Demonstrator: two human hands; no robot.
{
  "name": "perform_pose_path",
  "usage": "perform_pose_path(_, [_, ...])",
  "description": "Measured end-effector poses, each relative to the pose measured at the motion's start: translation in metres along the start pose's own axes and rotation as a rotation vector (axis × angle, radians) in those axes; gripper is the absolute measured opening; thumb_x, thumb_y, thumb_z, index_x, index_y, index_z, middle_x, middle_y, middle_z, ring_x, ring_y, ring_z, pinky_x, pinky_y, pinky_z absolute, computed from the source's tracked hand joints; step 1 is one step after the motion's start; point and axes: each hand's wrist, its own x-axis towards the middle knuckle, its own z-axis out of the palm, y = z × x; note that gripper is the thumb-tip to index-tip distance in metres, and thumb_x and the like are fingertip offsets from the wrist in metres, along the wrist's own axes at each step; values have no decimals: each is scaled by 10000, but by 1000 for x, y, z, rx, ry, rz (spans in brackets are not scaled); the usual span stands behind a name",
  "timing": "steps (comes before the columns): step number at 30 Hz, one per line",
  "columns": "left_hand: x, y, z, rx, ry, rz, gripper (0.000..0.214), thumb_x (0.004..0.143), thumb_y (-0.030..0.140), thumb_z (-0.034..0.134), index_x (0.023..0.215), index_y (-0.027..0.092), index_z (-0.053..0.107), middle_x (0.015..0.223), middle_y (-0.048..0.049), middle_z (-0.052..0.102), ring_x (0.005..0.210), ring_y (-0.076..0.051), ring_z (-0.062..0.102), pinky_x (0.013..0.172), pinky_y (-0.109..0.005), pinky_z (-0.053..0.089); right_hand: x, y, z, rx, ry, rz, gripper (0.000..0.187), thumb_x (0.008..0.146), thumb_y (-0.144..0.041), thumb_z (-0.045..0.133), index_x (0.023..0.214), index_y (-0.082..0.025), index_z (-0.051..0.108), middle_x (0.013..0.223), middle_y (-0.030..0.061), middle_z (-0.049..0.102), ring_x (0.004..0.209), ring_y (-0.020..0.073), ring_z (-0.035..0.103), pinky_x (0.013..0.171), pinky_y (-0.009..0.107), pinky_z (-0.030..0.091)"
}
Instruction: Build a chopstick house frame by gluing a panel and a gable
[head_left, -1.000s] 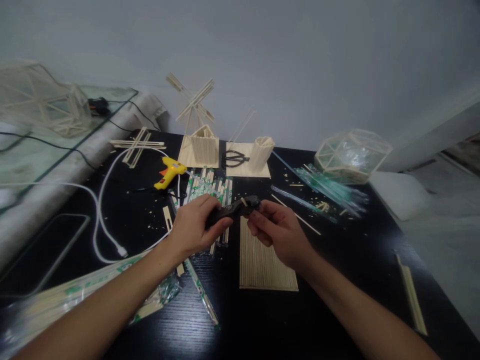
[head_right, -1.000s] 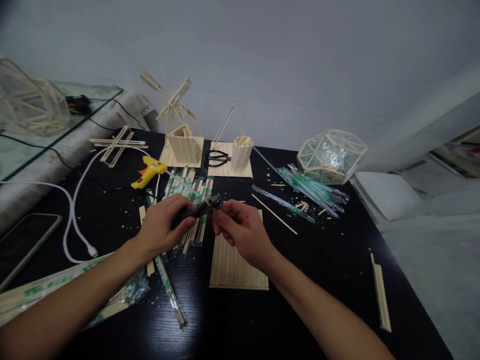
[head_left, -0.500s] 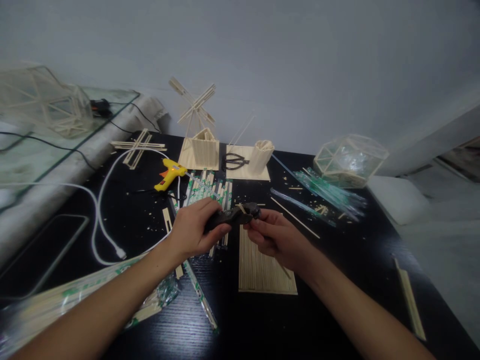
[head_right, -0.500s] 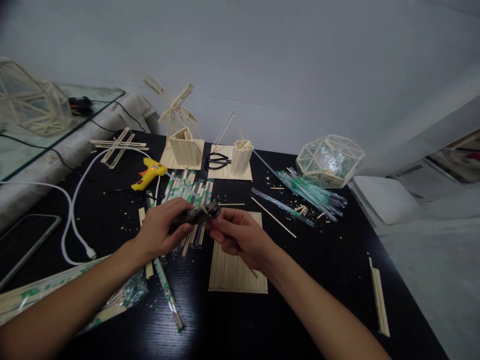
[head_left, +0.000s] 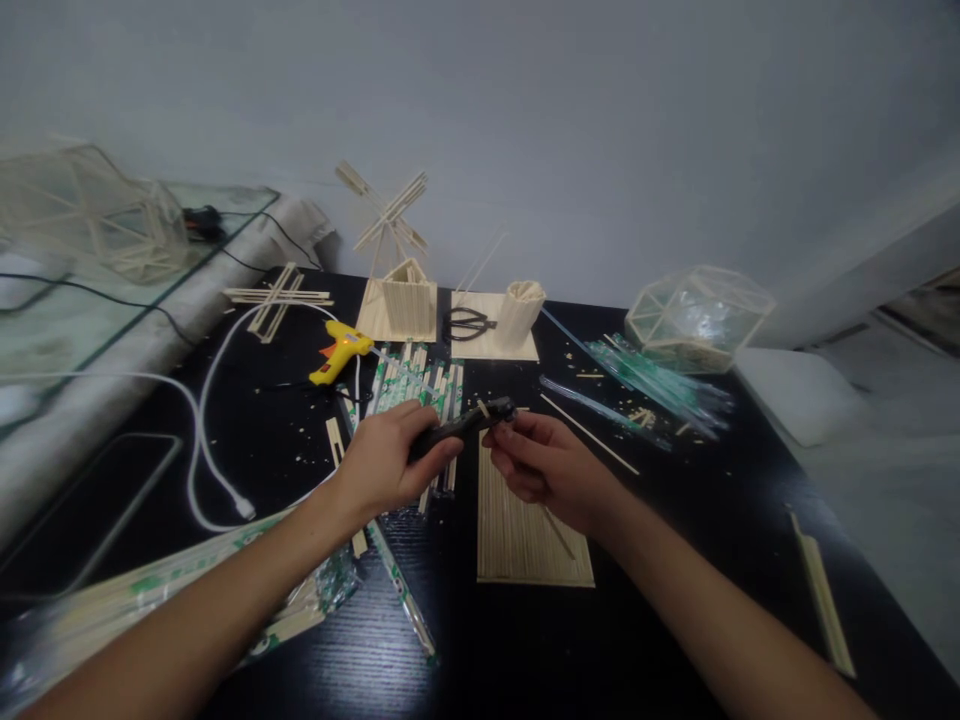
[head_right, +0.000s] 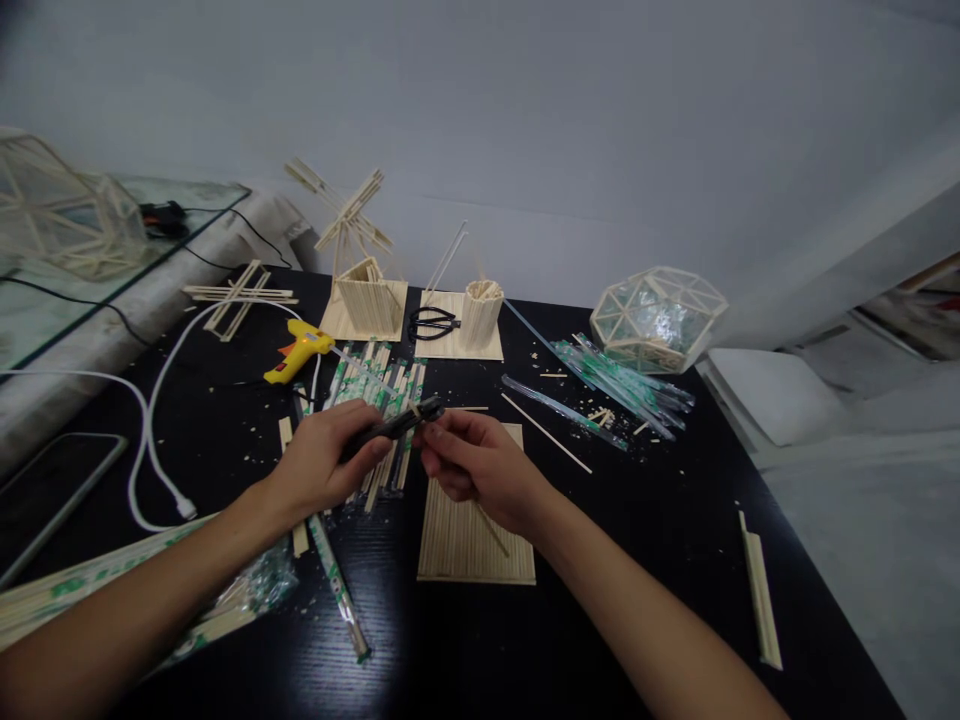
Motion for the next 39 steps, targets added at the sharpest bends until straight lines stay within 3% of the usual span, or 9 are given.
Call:
perform_pose_path(3, [2, 0, 0, -13, -18, -25, 526, 1006, 624, 428, 707, 204, 533, 690, -17, 537, 647, -178, 523, 619, -307, 354, -1, -4, -2, -168, 68, -129, 304, 875, -409, 822, 991, -200, 635, 888, 0, 681, 570, 83, 612, 472, 210, 465])
perform_pose_path(6, [3, 0, 1, -54, -52, -16, 543, 1011, 621, 432, 678, 201, 521, 659, -10, 532, 613, -165, 506, 601, -298, 340, -2, -9, -7, -235, 71, -239, 464, 798, -249, 885, 1187, -268, 632, 1100, 13, 704, 777, 132, 728, 683, 295, 625])
perform_pose_path(10, [2, 2, 3, -112, -107, -6, 545, 1022, 609, 438, 683, 195, 540, 647, -6, 539, 608, -158, 510, 597, -294, 329, 0, -12, -12, -227, -11, -225, 390, 780, -182, 886, 1132, -239, 728, 994, 14, 750, 807, 139, 745, 710, 283, 629])
perform_pose_path(20, [0, -1, 6, -79, -155, -73, 574, 1002, 656, 452, 656, 200, 498, 596, 9, 498, 562, -151, 465, 575, -289, 269, 2, -13, -14, -129, 1, -121, 410, 695, -135, 936, 1066, -221, 783, 899, 4, 785, 765, 141, 770, 688, 275, 660])
perform_pose_path(27, [4, -6, 7, -3, -195, -173, 601, 999, 692, 406, 665, 201, 496, 626, -4, 520, 602, -169, 482, 616, -300, 262, -2, -24, -19, -209, 18, -141, 591, 720, -175, 932, 1267, -213, 713, 816, 14, 808, 737, 148, 772, 723, 290, 651])
perform_pose_path(33, [8, -6, 6, -32, -145, -293, 615, 1004, 686, 359, 636, 204, 463, 598, -6, 503, 616, -177, 491, 633, -308, 265, -9, -42, -36, -481, 165, -160, 572, 773, -199, 871, 1312, -213, 680, 781, 14, 804, 785, 198, 790, 754, 351, 637])
perform_pose_path(39, [11, -8, 7, -49, -110, -323, 609, 994, 670, 366, 598, 210, 409, 552, 5, 432, 579, -164, 461, 616, -311, 261, -1, -43, -75, -1056, 450, -68, 382, 864, -58, 714, 1223, -187, 727, 766, 32, 799, 768, 229, 794, 821, 404, 610])
